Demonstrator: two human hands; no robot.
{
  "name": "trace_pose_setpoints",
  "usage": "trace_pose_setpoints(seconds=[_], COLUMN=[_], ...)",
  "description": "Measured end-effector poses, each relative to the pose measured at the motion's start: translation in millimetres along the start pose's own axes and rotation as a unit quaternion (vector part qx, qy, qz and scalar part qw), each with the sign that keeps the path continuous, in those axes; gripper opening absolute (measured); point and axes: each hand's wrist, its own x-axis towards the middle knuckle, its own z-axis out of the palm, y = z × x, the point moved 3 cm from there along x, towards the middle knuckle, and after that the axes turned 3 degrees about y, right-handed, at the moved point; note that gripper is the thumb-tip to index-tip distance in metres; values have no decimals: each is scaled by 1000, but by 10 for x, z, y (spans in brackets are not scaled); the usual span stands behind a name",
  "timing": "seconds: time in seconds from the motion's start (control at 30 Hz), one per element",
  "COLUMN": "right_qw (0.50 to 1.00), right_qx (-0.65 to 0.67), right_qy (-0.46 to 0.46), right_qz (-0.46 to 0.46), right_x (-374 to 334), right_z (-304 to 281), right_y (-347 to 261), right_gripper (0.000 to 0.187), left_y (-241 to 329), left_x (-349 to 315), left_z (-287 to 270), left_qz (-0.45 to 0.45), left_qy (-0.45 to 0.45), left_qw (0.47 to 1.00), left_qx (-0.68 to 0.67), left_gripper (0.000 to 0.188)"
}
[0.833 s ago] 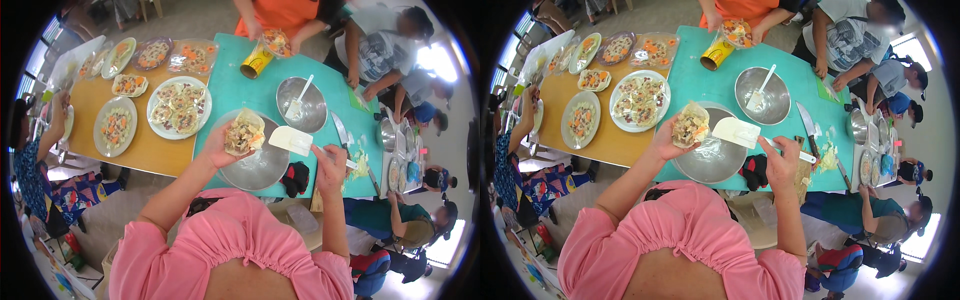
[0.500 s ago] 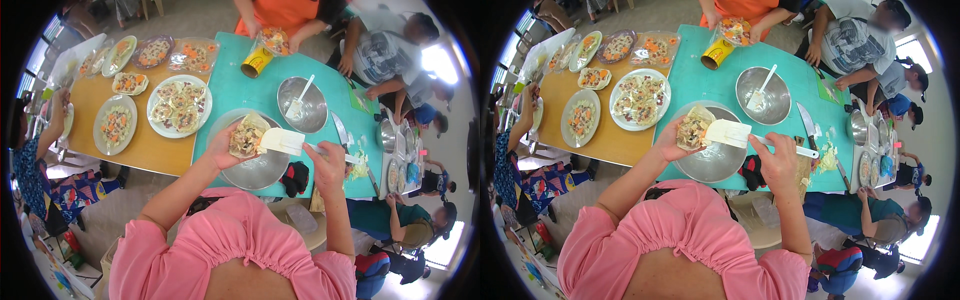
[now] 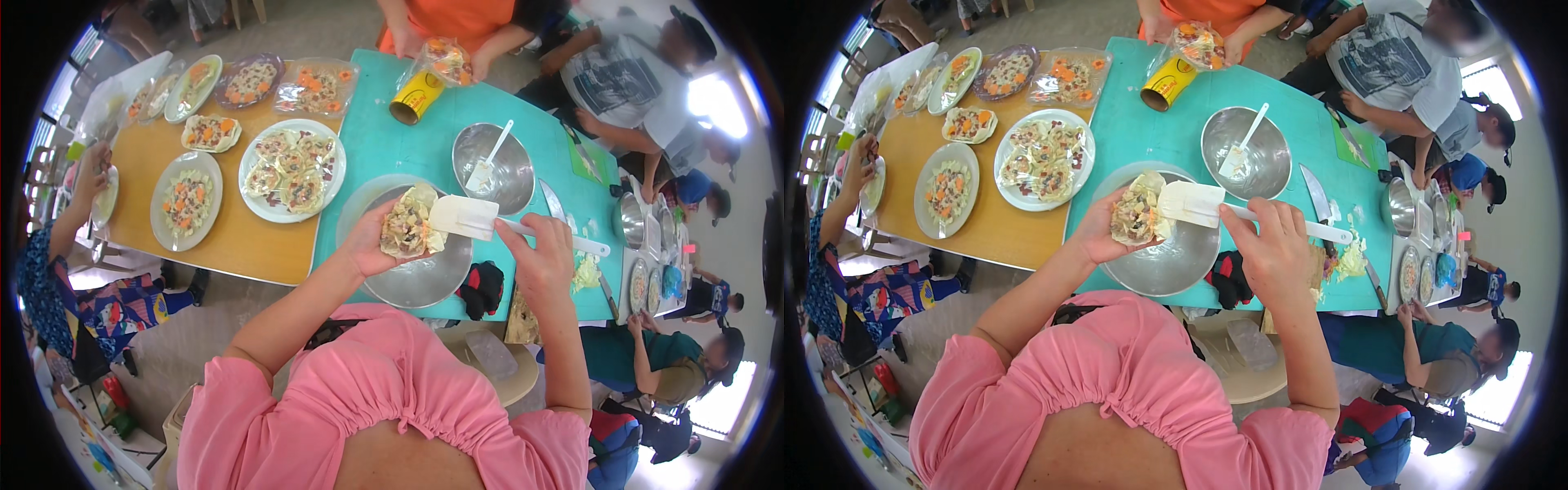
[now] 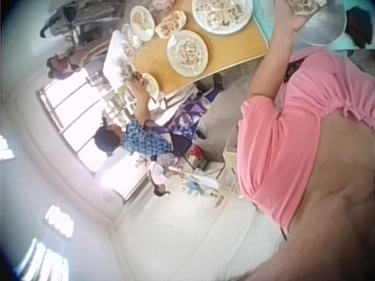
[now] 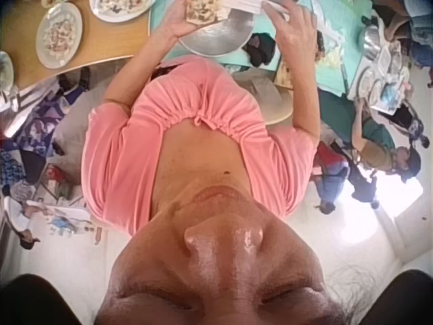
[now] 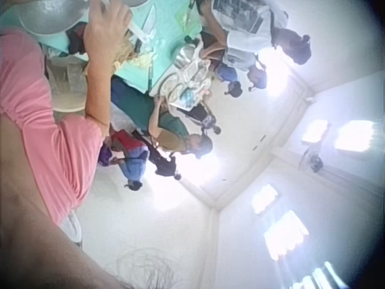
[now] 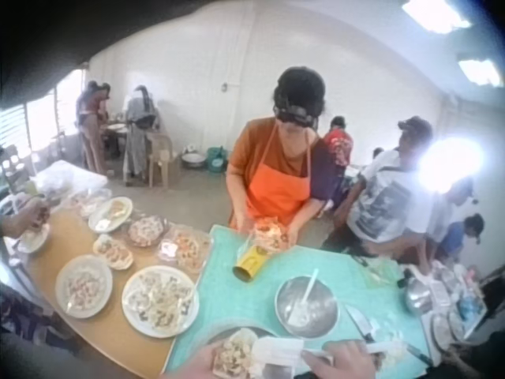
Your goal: The person scoops a filling mixture from a metal bowl into a tortilla held in the left hand using a white spatula. After filling, the person folds the tortilla and places it on a plate. The person then cleans the workspace by gathering vegetable scraps from a cutting board and table into a blue plastic bag.
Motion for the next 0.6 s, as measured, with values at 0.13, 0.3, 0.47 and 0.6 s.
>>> trace_pose_setpoints(seconds=[0.13, 0.3, 0.47, 0.6], right_qw=[1000, 998, 998, 999], right_qx=[-5, 44, 32, 25], right_qy=[-18, -53, -44, -45], right_qz=[1, -2, 7, 5], right_x=[84, 69, 96, 124], right_z=[-112, -107, -1, -34], right_y=[18, -12, -31, -15], right_gripper=[36, 35, 35, 36], left_y=[7, 20, -25, -14], left_x=[-1, 30, 46, 61], left_z=[-6, -12, 85, 25], left_qz=[18, 15, 17, 26], left_qy=[45, 7, 22, 9], left_qw=[999, 999, 1000, 1000], left_qx=[6, -32, -4, -3], left_gripper=[41, 42, 41, 40])
